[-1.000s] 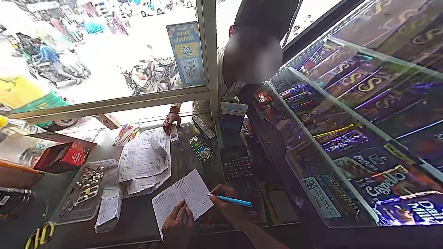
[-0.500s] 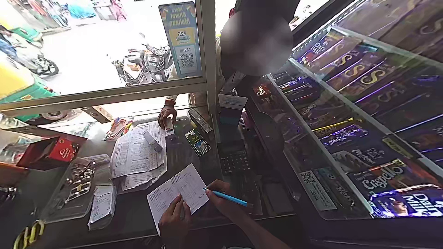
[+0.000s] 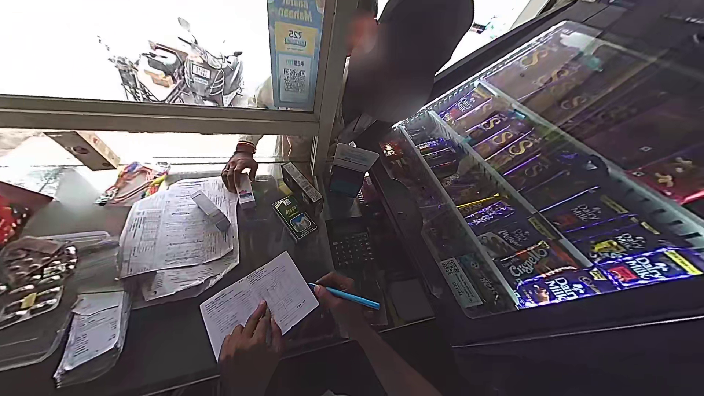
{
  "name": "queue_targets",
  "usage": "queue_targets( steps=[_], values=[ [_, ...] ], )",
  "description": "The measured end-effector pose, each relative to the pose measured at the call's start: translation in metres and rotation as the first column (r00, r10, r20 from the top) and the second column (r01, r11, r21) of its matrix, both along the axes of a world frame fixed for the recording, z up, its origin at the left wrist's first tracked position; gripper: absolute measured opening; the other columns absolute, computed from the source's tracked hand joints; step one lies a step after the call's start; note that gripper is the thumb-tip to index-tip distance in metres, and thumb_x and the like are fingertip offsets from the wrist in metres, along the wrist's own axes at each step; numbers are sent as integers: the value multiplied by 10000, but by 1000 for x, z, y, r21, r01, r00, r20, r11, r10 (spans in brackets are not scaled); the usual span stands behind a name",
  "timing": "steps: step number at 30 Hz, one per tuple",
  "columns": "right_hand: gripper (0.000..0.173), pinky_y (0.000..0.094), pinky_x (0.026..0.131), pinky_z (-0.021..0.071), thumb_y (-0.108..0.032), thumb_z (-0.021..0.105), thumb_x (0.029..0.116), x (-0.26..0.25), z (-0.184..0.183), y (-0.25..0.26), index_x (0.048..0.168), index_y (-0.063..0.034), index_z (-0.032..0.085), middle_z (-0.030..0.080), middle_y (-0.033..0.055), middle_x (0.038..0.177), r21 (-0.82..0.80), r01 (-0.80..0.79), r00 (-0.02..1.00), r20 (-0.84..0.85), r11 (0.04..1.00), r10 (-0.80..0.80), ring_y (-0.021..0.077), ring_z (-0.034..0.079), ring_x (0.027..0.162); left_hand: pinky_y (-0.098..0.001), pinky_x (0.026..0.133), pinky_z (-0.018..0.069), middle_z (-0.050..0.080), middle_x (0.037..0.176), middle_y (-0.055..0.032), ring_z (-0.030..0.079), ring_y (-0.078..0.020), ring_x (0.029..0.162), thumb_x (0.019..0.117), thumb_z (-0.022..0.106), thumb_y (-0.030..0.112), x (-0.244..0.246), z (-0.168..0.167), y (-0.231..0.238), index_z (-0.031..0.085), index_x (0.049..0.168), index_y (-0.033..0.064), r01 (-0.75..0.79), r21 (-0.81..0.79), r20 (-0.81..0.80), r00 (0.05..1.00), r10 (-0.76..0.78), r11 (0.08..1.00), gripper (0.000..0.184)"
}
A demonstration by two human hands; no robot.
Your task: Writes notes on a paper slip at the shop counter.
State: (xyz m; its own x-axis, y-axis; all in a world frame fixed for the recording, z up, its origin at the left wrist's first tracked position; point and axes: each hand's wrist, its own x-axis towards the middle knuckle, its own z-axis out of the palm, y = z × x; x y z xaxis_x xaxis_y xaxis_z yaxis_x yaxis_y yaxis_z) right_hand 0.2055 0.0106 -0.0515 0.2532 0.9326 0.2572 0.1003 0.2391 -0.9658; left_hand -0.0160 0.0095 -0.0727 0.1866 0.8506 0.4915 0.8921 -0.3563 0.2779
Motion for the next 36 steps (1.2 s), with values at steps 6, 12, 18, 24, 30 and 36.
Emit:
queue_targets(
  steps=[6, 12, 18, 24, 30, 36],
  values=[
    [69, 183, 597, 551, -1, 683, 877, -1, 2, 0, 932, 13, 722, 713, 16, 772, -17, 30, 999, -33, 999, -30, 25, 640, 625, -429, 596, 453, 772, 1157, -26, 658, -236, 675, 935, 494, 313, 0, -9, 0, 825, 944, 123, -9, 74, 17, 1000, 8, 997, 381],
    [67, 190, 627, 562, 4, 678, 880, -1, 0, 1, 930, 19, 720, 720, 28, 789, 2, 43, 999, -34, 999, -42, 33, 654, 658, -434, 611, 450, 770, 1162, -29, 659, -241, 684, 932, 497, 304, 1, -8, -1, 825, 958, 122, -15, 62, 11, 1000, 15, 998, 376],
    [65, 189, 611, 558, 14, 675, 880, -1, 2, 1, 929, 23, 717, 713, 27, 777, -6, 31, 998, -53, 1000, -31, 34, 646, 640, -429, 600, 449, 770, 1162, -30, 658, -236, 673, 937, 495, 301, 1, -8, 0, 824, 962, 122, -14, 69, 26, 1000, 13, 997, 375],
    [66, 210, 614, 557, 17, 668, 886, 0, 2, 3, 928, 17, 719, 709, 33, 769, -2, 6, 996, -92, 1000, -6, 56, 644, 642, -427, 588, 454, 768, 1170, -9, 655, -228, 664, 946, 488, 310, -1, -11, 2, 826, 963, 133, -20, 98, 38, 999, 16, 995, 382],
    [70, 204, 619, 556, 35, 658, 885, -3, 4, 2, 927, 23, 712, 708, 33, 764, 3, -9, 997, -81, 1000, 9, 53, 646, 646, -430, 592, 470, 766, 1177, -14, 664, -235, 676, 947, 495, 305, -2, -11, 1, 819, 980, 124, -2, 81, 67, 998, -4, 997, 373],
    [74, 214, 624, 561, 27, 656, 896, 0, 1, 4, 925, 3, 719, 715, 29, 776, -1, -57, 988, -141, 998, 56, 59, 651, 653, -425, 597, 468, 763, 1186, 1, 659, -228, 674, 957, 486, 304, -1, -12, 1, 819, 987, 135, -19, 86, 59, 998, 14, 996, 374]
  ],
)
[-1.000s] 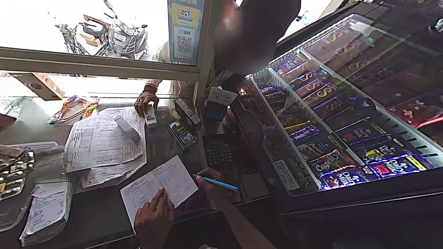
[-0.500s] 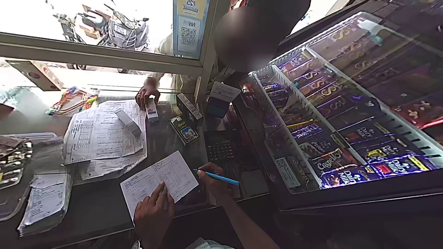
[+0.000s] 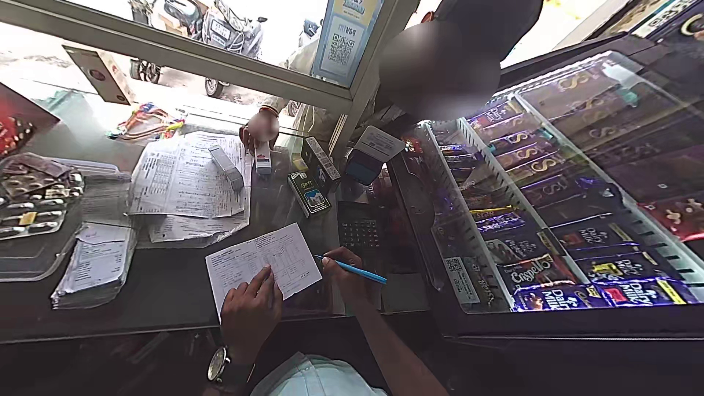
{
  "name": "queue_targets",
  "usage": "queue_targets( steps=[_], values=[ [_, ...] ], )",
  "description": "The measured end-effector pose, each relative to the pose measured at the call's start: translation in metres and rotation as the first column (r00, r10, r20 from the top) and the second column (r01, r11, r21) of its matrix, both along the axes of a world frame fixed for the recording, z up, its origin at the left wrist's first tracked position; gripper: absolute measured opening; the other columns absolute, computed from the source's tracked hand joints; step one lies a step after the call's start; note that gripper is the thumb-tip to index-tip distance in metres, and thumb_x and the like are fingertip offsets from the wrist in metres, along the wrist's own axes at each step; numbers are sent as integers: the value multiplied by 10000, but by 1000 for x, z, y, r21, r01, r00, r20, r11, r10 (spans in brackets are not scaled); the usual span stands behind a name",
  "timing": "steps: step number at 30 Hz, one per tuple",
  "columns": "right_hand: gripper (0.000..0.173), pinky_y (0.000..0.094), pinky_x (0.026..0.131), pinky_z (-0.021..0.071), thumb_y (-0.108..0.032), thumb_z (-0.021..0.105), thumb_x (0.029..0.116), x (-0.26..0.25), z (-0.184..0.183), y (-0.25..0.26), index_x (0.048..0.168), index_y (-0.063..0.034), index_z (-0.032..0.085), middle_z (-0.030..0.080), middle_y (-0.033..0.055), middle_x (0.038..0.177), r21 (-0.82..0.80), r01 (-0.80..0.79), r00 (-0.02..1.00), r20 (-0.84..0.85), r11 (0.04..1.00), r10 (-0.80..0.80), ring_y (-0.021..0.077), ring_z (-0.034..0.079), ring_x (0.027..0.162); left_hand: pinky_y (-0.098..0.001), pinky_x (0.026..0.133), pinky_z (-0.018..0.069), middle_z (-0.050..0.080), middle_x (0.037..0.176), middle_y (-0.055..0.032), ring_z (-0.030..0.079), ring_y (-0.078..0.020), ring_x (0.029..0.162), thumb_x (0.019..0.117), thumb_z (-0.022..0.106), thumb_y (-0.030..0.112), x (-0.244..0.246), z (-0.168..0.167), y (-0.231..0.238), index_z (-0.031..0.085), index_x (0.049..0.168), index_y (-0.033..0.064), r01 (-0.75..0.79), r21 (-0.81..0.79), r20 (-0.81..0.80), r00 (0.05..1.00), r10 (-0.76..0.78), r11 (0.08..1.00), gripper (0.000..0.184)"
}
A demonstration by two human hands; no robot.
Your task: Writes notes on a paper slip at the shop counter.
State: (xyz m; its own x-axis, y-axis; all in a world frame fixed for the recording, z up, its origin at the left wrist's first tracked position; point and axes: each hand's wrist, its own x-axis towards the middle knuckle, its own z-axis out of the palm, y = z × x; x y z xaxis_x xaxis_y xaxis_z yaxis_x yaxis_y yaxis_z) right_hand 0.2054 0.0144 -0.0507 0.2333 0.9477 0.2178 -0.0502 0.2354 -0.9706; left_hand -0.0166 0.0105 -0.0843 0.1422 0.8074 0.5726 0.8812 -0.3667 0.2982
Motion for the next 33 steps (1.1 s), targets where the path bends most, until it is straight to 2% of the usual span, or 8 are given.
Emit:
queue_targets(
  steps=[6, 23, 25, 27, 28, 30, 31, 33],
  values=[
    [84, 213, 610, 558, 24, 644, 902, 3, -3, 3, 932, 1, 719, 718, 44, 787, -9, 7, 998, -57, 1000, -7, 67, 650, 647, -418, 591, 455, 765, 1179, 4, 648, -224, 666, 957, 484, 303, 2, 1, -1, 819, 988, 138, -16, -6, -3, 1000, 16, 1000, 375],
    [83, 232, 623, 575, 4, 639, 919, 4, 3, 4, 972, 5, 703, 721, 28, 803, -12, 40, 997, 62, 999, -39, 83, 668, 677, -413, 618, 499, 756, 1199, 11, 683, -218, 722, 915, 553, 283, 6, 5, 0, 815, 985, 150, -27, -37, -39, 999, 26, 999, 303],
    [164, 261, 635, 604, -23, 574, 981, 7, 7, 1, 1078, 51, 684, 745, 78, 853, -82, 70, 997, -28, 994, -72, 126, 708, 708, -419, 614, 505, 762, 1180, 7, 685, -227, 717, 915, 546, 288, 10, 4, 0, 817, 969, 145, -21, -21, -37, 999, 21, 1000, 310],
    [369, 291, 639, 619, -188, 363, 1109, 0, 13, 2, 1212, 57, 620, 771, 131, 942, -180, 57, 974, -206, 982, -95, 178, 746, 757, -420, 613, 513, 765, 1170, 12, 689, -222, 717, 896, 563, 295, 4, 3, -2, 822, 965, 150, -39, -7, -49, 998, 39, 999, 305],
    [512, 287, 628, 619, -337, 242, 1133, -3, 20, 3, 1264, 18, 587, 778, 139, 978, -217, 26, 937, -335, 976, -99, 195, 760, 777, -424, 612, 520, 767, 1163, 11, 694, -223, 719, 888, 565, 299, 2, 3, -2, 822, 953, 151, -50, 0, -51, 997, 50, 999, 304],
    [599, 272, 604, 618, -543, 173, 1098, 1, 42, 3, 1249, -139, 589, 787, 122, 1034, -253, -37, 761, -634, 967, -137, 214, 782, 831, -459, 621, 541, 772, 1149, -5, 712, -247, 736, 877, 568, 296, 5, 5, 0, 823, 922, 140, -45, 5, -35, 998, 45, 999, 301],
    [581, 278, 630, 620, -576, 194, 1084, 5, 53, 2, 1225, -197, 610, 774, 106, 1109, -215, -98, 629, -770, 972, -107, 217, 777, 899, -477, 630, 548, 773, 1150, -17, 722, -263, 750, 878, 565, 291, 6, 5, 1, 823, 915, 130, -36, 3, -27, 999, 36, 999, 307],
    [575, 351, 726, 634, -569, 331, 1059, 17, 71, -4, 1237, -163, 698, 718, 138, 1259, -5, -188, 321, -945, 982, 56, 276, 743, 1047, -494, 655, 549, 768, 1167, -32, 729, -279, 781, 899, 561, 294, 8, 4, -3, 823, 927, 115, -12, -35, -16, 1000, 11, 999, 319]
  ],
)
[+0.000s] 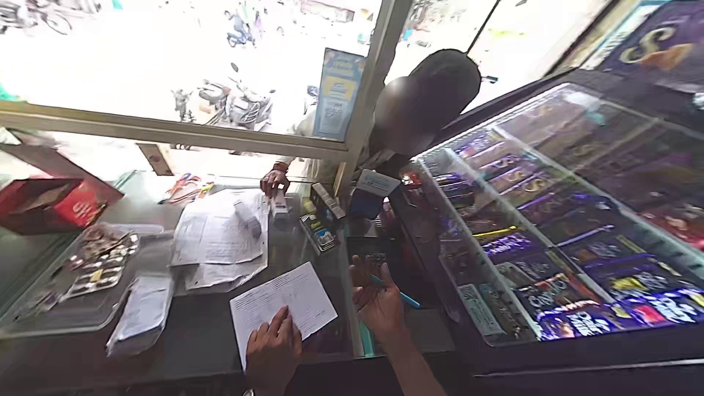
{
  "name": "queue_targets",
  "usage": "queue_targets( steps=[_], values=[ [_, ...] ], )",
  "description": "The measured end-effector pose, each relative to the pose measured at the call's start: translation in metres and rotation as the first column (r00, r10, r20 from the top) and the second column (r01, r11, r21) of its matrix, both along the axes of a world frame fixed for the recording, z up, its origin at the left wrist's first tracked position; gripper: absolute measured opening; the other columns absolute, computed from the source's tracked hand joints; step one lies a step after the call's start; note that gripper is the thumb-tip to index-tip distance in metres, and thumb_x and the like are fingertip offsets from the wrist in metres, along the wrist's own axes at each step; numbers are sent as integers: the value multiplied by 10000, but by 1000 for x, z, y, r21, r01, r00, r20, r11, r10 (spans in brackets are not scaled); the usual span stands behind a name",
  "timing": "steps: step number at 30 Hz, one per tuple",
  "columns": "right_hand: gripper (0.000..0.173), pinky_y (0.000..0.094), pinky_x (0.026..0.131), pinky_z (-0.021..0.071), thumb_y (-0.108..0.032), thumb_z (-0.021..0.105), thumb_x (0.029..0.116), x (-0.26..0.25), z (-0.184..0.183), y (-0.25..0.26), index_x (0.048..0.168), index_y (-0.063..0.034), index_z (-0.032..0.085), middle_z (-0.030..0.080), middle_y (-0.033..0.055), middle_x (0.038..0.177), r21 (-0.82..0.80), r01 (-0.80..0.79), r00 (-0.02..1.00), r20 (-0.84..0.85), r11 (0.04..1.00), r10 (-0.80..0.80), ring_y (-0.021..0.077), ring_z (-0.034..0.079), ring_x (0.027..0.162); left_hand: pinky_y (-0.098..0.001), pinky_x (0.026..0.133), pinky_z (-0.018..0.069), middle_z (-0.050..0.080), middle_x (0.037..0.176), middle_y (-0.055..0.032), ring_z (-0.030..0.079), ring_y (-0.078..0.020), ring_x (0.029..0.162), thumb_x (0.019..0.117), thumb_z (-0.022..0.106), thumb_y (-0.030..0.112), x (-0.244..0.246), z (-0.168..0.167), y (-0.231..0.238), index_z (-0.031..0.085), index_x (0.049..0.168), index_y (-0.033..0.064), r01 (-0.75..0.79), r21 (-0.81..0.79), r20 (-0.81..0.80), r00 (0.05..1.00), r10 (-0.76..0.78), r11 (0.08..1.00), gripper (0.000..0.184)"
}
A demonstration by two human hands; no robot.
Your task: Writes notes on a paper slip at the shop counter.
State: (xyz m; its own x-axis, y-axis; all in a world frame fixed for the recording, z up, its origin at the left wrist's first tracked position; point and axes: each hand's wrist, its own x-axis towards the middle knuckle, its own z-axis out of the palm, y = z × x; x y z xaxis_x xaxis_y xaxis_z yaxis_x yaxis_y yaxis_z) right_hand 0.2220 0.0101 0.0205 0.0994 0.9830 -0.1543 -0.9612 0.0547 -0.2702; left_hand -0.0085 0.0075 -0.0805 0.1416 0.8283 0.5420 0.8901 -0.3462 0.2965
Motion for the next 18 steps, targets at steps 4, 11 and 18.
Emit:
queue_targets(
  steps=[4, 11, 18],
  values=[
    [623, 390, 879, 611, -590, 475, 995, 2, 83, -16, 1386, -134, 642, 609, 141, 1434, 503, -88, 995, 78, 860, 57, 281, 655, 1236, -454, 617, 529, 774, 1148, -11, 712, -241, 724, 905, 535, 306, -4, -1, 3, 828, 911, 136, -34, 41, -9, 999, 34, 999, 339],
    [565, 473, 858, 614, -352, 576, 977, -6, 200, -82, 1451, -48, 534, 541, 179, 1479, 867, -159, 948, 267, 472, -171, 354, 666, 1173, -455, 625, 535, 771, 1156, -29, 719, -255, 736, 905, 536, 313, -7, 0, 4, 830, 940, 131, 20, 52, -5, 1000, -20, 998, 348],
    [657, 466, 995, 559, -585, 294, 1066, 25, 85, 22, 1471, -114, 508, 618, 186, 1399, 328, 143, 956, 199, 934, -216, 332, 654, 1224, -469, 639, 547, 776, 1136, -30, 727, -263, 748, 921, 518, 318, -3, -6, 5, 828, 930, 126, 12, 61, 48, 999, -15, 998, 365]
  ],
)
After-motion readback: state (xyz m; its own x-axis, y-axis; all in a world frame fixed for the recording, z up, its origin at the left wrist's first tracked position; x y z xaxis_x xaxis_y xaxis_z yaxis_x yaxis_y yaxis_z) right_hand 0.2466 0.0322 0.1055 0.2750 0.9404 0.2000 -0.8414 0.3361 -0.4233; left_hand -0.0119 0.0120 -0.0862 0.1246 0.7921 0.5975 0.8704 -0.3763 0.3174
